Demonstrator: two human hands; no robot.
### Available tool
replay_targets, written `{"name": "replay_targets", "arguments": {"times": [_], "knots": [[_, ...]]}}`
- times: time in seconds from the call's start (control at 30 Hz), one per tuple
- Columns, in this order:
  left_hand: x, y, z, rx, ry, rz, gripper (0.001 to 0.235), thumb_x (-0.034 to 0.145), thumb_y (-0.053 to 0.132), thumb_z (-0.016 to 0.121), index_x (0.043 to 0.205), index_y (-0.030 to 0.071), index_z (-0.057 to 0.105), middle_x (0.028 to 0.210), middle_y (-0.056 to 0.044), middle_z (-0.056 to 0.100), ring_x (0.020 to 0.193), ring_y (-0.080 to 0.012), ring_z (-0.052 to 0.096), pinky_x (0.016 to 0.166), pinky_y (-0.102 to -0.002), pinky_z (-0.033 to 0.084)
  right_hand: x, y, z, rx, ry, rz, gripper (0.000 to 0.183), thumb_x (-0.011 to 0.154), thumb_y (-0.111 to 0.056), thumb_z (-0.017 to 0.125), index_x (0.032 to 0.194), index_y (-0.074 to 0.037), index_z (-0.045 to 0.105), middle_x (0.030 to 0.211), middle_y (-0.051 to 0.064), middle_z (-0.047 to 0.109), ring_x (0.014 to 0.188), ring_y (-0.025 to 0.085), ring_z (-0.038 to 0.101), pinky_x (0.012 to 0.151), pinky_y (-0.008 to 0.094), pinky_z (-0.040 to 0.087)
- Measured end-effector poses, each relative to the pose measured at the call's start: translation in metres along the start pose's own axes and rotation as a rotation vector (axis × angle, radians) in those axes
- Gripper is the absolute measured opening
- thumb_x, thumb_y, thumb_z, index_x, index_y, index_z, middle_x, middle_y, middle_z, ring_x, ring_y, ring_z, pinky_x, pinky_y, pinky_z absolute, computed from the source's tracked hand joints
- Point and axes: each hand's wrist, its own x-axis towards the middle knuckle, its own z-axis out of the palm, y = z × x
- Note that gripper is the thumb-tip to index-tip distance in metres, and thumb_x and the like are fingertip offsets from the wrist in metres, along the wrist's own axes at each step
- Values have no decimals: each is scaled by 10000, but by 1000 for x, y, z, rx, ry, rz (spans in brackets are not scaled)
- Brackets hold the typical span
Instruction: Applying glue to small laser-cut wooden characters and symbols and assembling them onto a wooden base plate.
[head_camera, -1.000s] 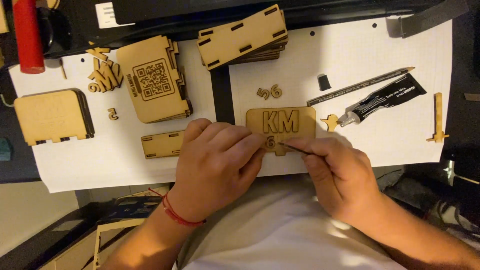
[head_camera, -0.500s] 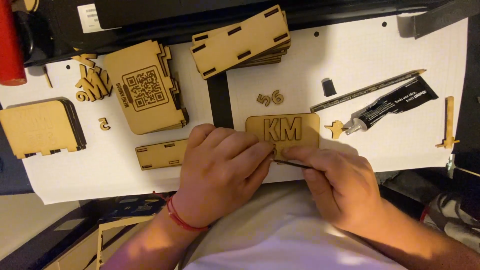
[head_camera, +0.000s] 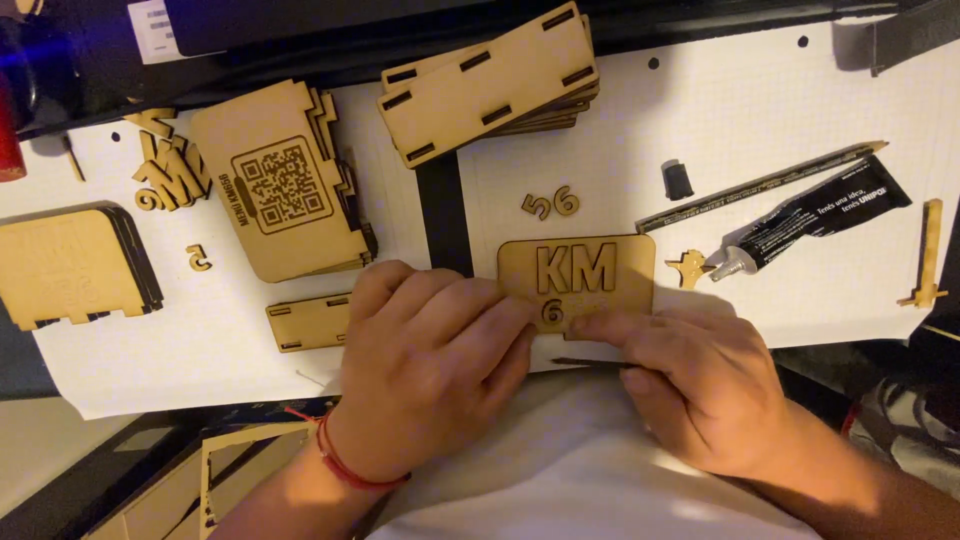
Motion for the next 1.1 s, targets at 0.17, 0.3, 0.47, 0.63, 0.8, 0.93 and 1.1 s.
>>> {"name": "replay_targets", "arguments": {"times": [0.17,0.3,0.47,0.63,0.8,0.93,1.1], "knots": [[-2,1,3,1,-29,-7,31,948,196,696,973,177,691,937,41,667,774,-193,586,771,-377,354,2,-1,-2,15,-29,-5,168,946,-151,430,912,-46,558,1130,122,737,808,273,745,677,374,566],[-1,2,2,6,-40,-14,41,965,218,700,960,187,674,939,43,663,800,-190,590,763,-374,347,4,0,-3,22,-42,-8,186,962,-172,404,867,-57,513,1150,148,729,803,293,746,653,386,558],[-1,1,2,-15,-35,-11,60,967,183,674,909,197,665,928,49,642,792,-192,571,744,-374,322,7,-1,-4,23,-44,-15,137,954,-153,438,895,-57,516,1176,146,718,784,305,724,672,404,554],[-2,2,2,-23,-49,-29,60,970,180,646,921,214,652,942,53,638,790,-193,563,749,-379,319,6,-1,-3,7,-60,-3,122,942,-134,462,949,-53,552,1192,121,716,801,290,739,684,388,576],[-4,1,2,-45,-71,-36,34,981,193,634,962,206,660,964,59,647,828,-188,566,767,-374,313,6,-2,-3,-61,-72,34,229,900,-101,502,1092,-59,619,1191,69,728,754,239,714,685,358,566],[-4,2,4,-25,-48,-34,39,963,182,671,942,214,666,952,63,657,807,-182,579,768,-375,321,5,0,-2,-16,-69,15,115,927,-144,484,934,-56,557,1196,117,717,836,279,757,684,378,584],[-3,1,-1,-16,-76,39,174,1021,153,534,1060,213,693,943,55,628,820,-169,560,764,-355,319,1,6,-2,7,-69,-135,248,975,-246,373,848,-78,502,1183,175,711,519,261,569,504,390,434]]}}
